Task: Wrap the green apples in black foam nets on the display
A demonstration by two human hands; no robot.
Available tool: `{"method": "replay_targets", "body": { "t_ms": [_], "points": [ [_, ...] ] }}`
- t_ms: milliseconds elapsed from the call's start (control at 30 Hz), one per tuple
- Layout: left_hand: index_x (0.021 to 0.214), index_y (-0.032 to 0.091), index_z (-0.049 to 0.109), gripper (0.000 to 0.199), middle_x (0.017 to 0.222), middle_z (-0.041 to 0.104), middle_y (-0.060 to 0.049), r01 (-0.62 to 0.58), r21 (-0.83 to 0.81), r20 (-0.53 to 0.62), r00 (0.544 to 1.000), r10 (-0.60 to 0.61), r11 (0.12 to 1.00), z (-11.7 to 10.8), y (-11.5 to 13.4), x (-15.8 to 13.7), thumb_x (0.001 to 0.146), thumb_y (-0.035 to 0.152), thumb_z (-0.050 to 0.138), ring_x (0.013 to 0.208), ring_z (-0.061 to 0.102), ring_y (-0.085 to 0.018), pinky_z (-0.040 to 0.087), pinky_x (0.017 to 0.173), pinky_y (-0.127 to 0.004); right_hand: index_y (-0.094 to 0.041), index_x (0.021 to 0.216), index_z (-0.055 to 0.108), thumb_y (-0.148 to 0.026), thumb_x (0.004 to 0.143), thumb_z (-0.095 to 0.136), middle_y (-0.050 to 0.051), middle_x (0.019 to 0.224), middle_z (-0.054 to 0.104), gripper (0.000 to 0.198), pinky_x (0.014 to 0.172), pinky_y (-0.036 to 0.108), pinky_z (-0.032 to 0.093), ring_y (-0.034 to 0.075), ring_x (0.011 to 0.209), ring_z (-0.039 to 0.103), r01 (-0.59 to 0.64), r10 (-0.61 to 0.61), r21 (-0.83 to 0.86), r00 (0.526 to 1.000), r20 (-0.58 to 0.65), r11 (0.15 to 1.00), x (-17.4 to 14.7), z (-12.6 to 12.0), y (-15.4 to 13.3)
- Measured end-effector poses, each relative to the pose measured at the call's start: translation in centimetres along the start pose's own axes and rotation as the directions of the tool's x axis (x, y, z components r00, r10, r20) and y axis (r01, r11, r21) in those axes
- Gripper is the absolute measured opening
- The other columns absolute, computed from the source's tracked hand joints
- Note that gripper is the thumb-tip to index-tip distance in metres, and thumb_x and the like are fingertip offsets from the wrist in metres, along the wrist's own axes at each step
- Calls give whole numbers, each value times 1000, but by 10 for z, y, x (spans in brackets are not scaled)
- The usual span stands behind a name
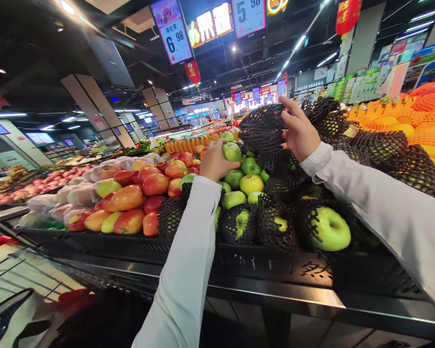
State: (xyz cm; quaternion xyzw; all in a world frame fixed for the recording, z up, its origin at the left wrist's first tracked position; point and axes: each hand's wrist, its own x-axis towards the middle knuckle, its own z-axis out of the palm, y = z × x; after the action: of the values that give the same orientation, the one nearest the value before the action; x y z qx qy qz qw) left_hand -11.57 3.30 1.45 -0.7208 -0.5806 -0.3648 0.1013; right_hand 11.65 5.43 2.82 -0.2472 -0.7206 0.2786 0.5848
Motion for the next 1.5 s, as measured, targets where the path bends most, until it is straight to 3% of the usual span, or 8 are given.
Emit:
{"method": "replay_targets", "body": {
  "t_ms": [233, 433, 633, 867, 1000, 1167, 1300, 1500],
  "points": [
    [124, 26, 46, 73, 133, 46, -10, -164, -244, -562, 827, -1, 956, -5, 7, 4, 62, 27, 86, 132, 44, -33, 32, 117, -53, -28, 154, 19, -11, 84, 40, 8, 130, 61, 76, 65, 32, 59, 16, 81, 68, -52, 51, -19, 998, -44, 998, 1, 3, 2],
    [131, 27, 44, 77, 137, 46, -9, -433, -185, -713, 677, 182, 882, -11, 19, -2, 68, 41, 85, 136, 42, -28, 29, 123, -49, -19, 155, 16, -15, 77, 59, 14, 153, 40, 89, 86, 36, 60, 25, 117, 61, 157, -156, -183, 988, 23, 971, 1, 3, 13],
    [130, 29, 45, 83, 137, 54, -7, -524, -449, -499, 819, 284, 724, 15, 41, -9, 64, 70, 76, 137, 45, -33, 36, 117, -51, -21, 155, 22, -31, 68, 75, 13, 155, 38, 102, 101, 44, 51, 32, 128, 52, 317, -276, -465, 949, 156, 827, -7, 2, 9],
    [111, 26, 61, 71, 129, 58, -8, -530, -643, -308, 840, 447, 553, 36, 47, -5, 66, 81, 64, 129, 50, -32, 34, 116, -53, -21, 157, 13, -47, 82, 60, 10, 132, 60, 93, 100, 51, 41, 36, 125, 54, 214, -105, -758, 976, 190, 616, -6, 11, 11],
    [100, 21, 67, 68, 140, 50, -9, -333, -775, -166, 928, 335, 537, 39, 50, -7, 58, 74, 75, 140, 38, -36, 27, 120, -51, -18, 156, 16, -47, 80, 58, 14, 132, 60, 92, 99, 52, 38, 36, 127, 51, 241, -139, -812, 970, 198, 532, -9, 12, 8],
    [94, 16, 68, 55, 99, 69, -7, 33, -935, 89, 985, 145, 353, 39, 54, -11, 73, 67, 66, 109, 64, -27, 52, 96, -41, -19, 150, 27, -41, 78, 62, 13, 122, 64, 84, 95, 53, 39, 36, 115, 53, 300, -242, -796, 950, 198, 527, -10, 9, 5],
    [94, 16, 66, 49, 86, 69, -6, 17, -954, 21, 1000, 10, 299, 38, 55, -11, 82, 62, 59, 95, 68, -23, 56, 84, -37, -18, 122, 55, -35, 74, 68, 12, 109, 63, 52, 94, 49, 44, 32, 106, 54, 316, -344, -765, 930, 133, 560, -8, 4, -1],
    [102, 18, 63, 47, 93, 69, -5, -39, -894, -128, 977, -172, 447, 31, 56, -11, 92, 60, 45, 102, 67, -23, 55, 89, -39, -18, 85, 71, -21, 66, 75, 12, 119, 54, 20, 95, 47, 48, 28, 101, 56, 278, -294, -761, 948, 120, 586, -4, -2, 8]
  ]
}}
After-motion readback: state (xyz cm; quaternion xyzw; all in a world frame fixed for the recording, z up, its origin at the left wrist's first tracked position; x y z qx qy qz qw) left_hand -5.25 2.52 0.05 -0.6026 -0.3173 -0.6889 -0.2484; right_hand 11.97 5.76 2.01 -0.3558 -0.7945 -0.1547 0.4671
